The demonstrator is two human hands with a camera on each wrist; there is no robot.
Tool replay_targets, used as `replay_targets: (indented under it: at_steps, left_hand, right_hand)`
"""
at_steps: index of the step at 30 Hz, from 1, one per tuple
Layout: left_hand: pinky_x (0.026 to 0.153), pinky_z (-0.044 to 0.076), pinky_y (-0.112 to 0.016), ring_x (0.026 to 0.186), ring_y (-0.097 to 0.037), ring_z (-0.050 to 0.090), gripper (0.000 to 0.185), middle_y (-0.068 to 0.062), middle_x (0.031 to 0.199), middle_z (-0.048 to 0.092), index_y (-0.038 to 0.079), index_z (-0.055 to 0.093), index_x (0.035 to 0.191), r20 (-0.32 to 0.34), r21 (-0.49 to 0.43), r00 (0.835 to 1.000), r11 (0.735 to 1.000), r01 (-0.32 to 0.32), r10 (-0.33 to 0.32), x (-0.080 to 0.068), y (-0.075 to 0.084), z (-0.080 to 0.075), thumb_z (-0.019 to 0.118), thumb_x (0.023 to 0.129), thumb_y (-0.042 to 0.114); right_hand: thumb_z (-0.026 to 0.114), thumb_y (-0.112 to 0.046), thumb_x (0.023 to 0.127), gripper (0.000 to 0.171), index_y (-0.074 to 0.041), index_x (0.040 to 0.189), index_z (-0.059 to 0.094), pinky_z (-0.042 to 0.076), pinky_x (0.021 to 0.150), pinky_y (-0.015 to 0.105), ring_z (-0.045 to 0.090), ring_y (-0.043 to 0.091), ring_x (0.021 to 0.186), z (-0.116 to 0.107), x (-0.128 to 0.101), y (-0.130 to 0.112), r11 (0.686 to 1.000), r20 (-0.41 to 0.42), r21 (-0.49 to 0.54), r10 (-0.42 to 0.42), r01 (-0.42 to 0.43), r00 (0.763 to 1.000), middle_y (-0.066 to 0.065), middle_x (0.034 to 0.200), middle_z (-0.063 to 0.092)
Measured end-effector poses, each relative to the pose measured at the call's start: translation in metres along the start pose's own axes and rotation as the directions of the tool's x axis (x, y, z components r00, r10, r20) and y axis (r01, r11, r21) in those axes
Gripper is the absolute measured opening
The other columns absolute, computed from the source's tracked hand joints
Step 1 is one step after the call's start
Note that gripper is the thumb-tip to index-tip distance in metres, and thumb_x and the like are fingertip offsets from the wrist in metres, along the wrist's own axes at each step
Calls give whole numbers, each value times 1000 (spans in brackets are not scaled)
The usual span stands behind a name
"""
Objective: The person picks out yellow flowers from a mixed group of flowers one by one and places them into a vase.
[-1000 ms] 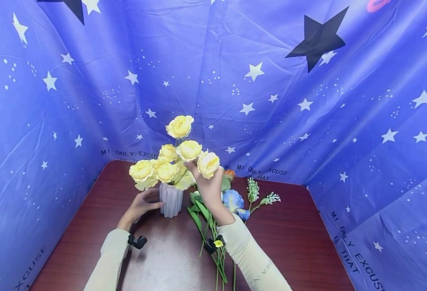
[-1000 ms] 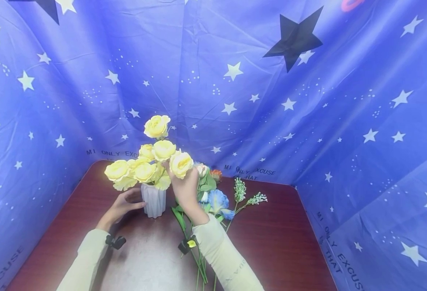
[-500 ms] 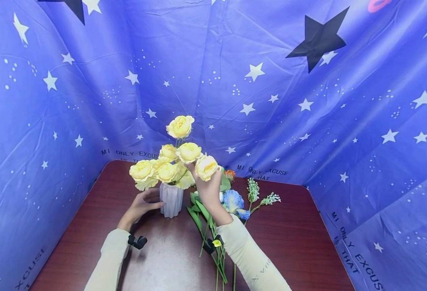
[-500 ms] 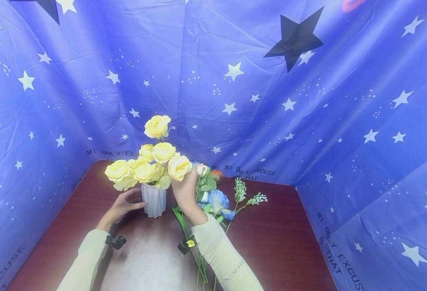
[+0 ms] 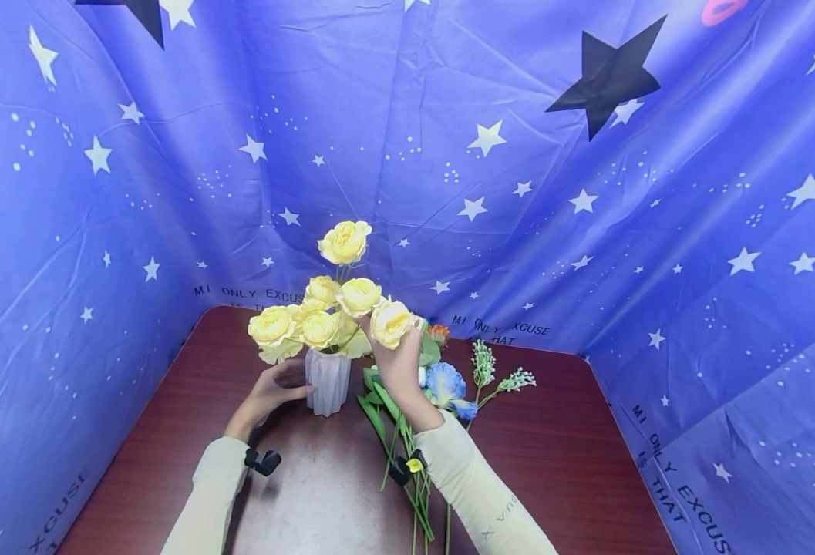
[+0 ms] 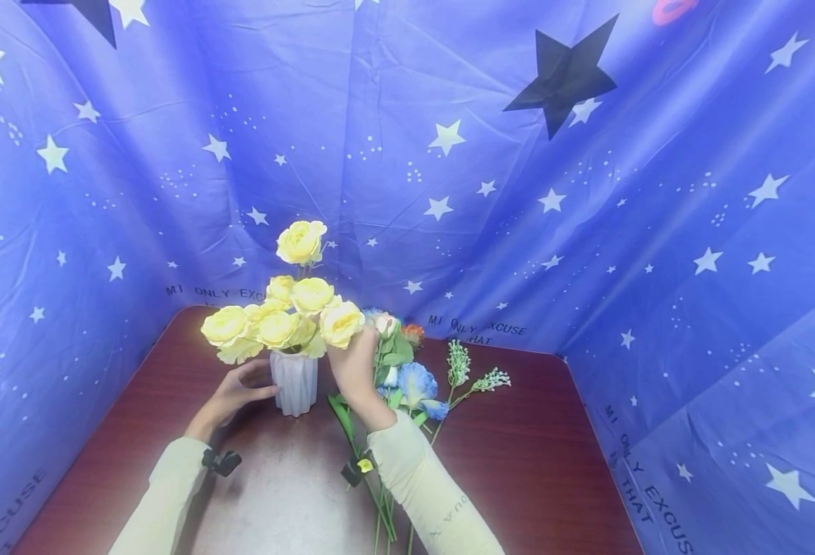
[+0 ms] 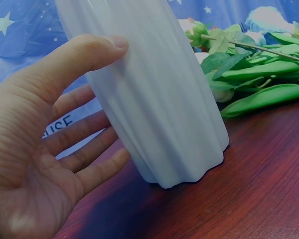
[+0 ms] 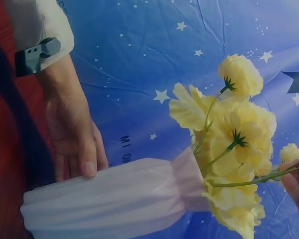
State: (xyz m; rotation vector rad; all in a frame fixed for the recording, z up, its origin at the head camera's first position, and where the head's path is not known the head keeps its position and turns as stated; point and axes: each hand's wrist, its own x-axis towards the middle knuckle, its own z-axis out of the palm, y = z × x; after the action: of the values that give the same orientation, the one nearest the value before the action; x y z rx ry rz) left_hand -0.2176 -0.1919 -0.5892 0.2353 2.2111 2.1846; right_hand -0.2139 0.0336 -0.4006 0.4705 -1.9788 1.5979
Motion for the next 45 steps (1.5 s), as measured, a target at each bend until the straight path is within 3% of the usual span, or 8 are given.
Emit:
replay_targets:
  at_steps: [10,20,24,30,34,37,40,45]
  left_hand:
    - [88,58,-23,113,-21,68,60,-34,133,60,-10,55,136,1,14,1000,1000,14,-14,0,3,-1,81,85,5]
    - [88,58,-23,109,-10,68,62,-35,134,59,-10,54,138,5,-7,1000,1000,17,-17,0,2,-1,82,85,4]
    - [88,58,-23,106,-5,67,61,-35,134,60,-10,54,137,11,-11,1000,1000,8,-8,0,1,-1,81,85,5]
    - [88,58,-23,105,-5,68,61,-36,133,59,-11,54,137,9,-15,1000,1000,10,-10,-1,1,-1,81,85,5]
    - [88,58,-23,103,-2,68,62,-36,134,59,-11,53,138,5,-20,1000,1000,10,-10,0,0,-1,82,84,4]
    - [88,58,-23,103,-2,68,62,-36,134,59,-11,53,138,6,-22,1000,1000,3,-3,0,0,0,81,84,3]
    - [88,58,-23,103,-3,68,62,-36,135,58,-11,53,138,6,-24,1000,1000,1,-1,0,0,0,81,84,3]
    - [88,58,-23,104,-3,68,61,-35,134,59,-10,54,137,1,-18,1000,1000,8,-8,1,0,0,81,85,4]
  right_hand:
    - [83,-7,85,25,2,80,60,46,63,22,51,1,67,-1,-1,6,999,38,29,18,-19,999,18,72,63]
    - [84,-10,81,20,2,76,68,53,92,51,64,22,70,-3,2,10,983,54,-183,10,0,998,17,72,70]
    - [89,-13,77,21,0,83,74,54,91,40,67,17,74,-2,2,11,990,74,-124,75,-66,994,15,79,74]
    - [84,-2,79,17,4,94,78,51,65,19,63,0,72,1,-1,11,987,103,38,153,-158,983,22,88,76]
    - [85,-4,79,16,1,92,79,51,69,22,60,1,70,-1,-3,13,990,112,-57,138,-132,984,18,85,77]
    - [85,-8,79,14,2,80,75,54,89,34,57,6,64,-2,-4,14,987,131,-138,103,-85,986,17,72,72]
    - [82,-9,81,25,1,66,65,54,77,40,50,8,56,-3,-5,15,977,153,-213,50,-17,987,16,60,64]
    - [66,2,86,29,-2,60,52,41,54,25,43,8,54,0,-4,16,969,193,-242,2,46,981,13,55,55]
